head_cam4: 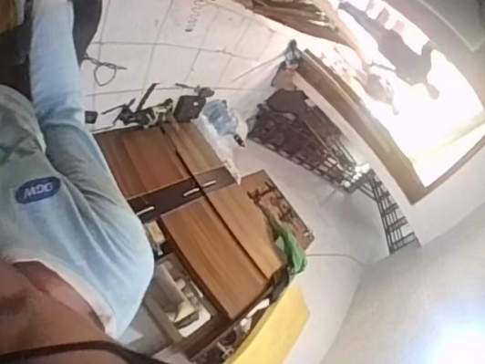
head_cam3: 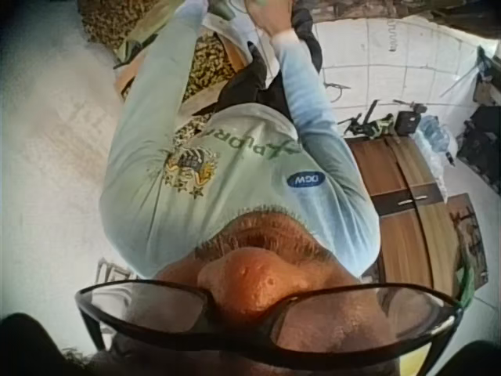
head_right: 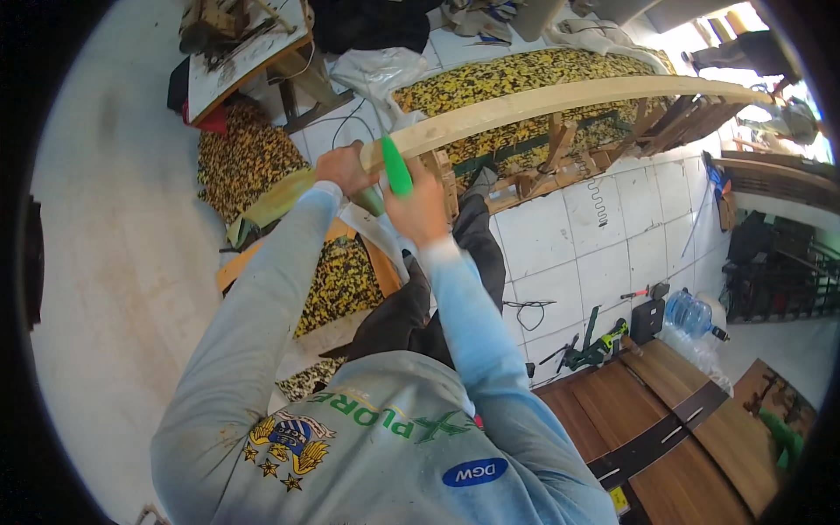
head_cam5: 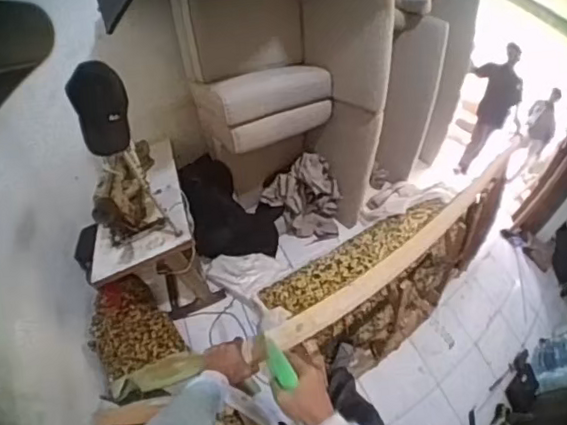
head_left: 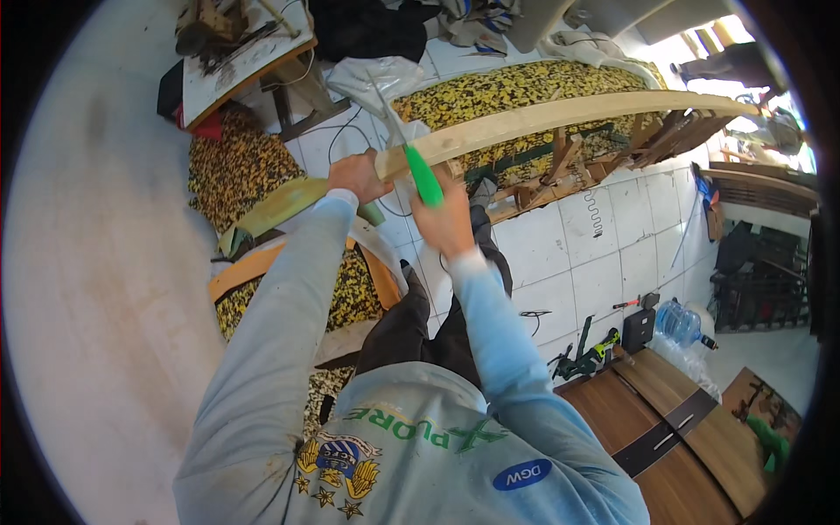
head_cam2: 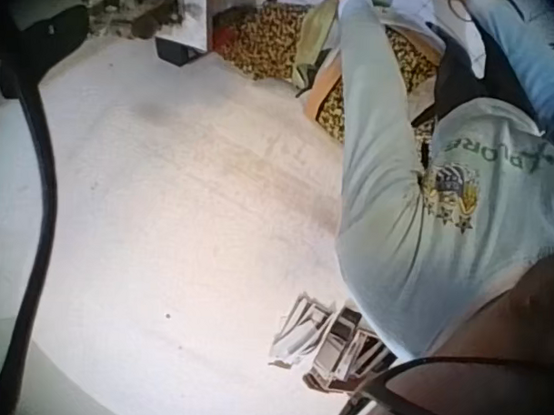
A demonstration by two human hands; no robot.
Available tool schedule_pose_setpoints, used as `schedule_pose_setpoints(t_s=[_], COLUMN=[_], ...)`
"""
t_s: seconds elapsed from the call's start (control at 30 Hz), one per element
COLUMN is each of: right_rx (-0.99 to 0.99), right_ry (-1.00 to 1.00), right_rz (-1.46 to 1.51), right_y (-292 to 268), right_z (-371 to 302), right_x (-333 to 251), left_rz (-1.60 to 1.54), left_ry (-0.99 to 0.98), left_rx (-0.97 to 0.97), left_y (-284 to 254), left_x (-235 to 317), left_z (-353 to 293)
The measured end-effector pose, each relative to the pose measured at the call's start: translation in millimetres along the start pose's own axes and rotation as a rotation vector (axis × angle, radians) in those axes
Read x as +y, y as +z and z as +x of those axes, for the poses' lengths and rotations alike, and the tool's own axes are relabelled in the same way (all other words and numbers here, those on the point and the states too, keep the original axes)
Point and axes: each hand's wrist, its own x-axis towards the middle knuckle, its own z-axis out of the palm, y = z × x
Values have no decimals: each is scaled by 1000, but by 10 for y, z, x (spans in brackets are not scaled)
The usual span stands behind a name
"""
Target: The person uses a hand saw to cut a long curved wooden frame piece resting on a patterned sofa. They saw through the wood, then lift and reposition the frame to continue cutting at a different location.
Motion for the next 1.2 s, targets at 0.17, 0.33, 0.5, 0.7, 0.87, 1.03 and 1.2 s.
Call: schedule_pose_setpoints(t_s=[0.17, 0.33, 0.5, 0.7, 0.87, 1.03, 1.2], right_rx=[-14, 56, 34, -26, 45, 18, -85], right_ry=[17, -112, 14, 7, -108, -50, 115], right_rz=[-52, -93, 9, -14, -4, -51, -37], right_y=[-831, -338, 77, -865, -119, 61, -965], right_z=[-2170, -1077, 85, -2147, -627, -144, -2435], right_x=[-250, 57, -155, -125, 381, 143, 5], left_rz=[-58, -48, 22, -32, -33, -1, -70], left_ry=[-27, -51, -25, -70, -41, -8, -31], left_rx=[-9, -7, -34, -25, -5, -35, -25], left_y=[46, 22, -41, 15, 23, 24, 51], left_x=[-111, -13, 27, -46, -33, -64, -146], left_z=[-81, -80, -56, -92, -74, -24, -67])
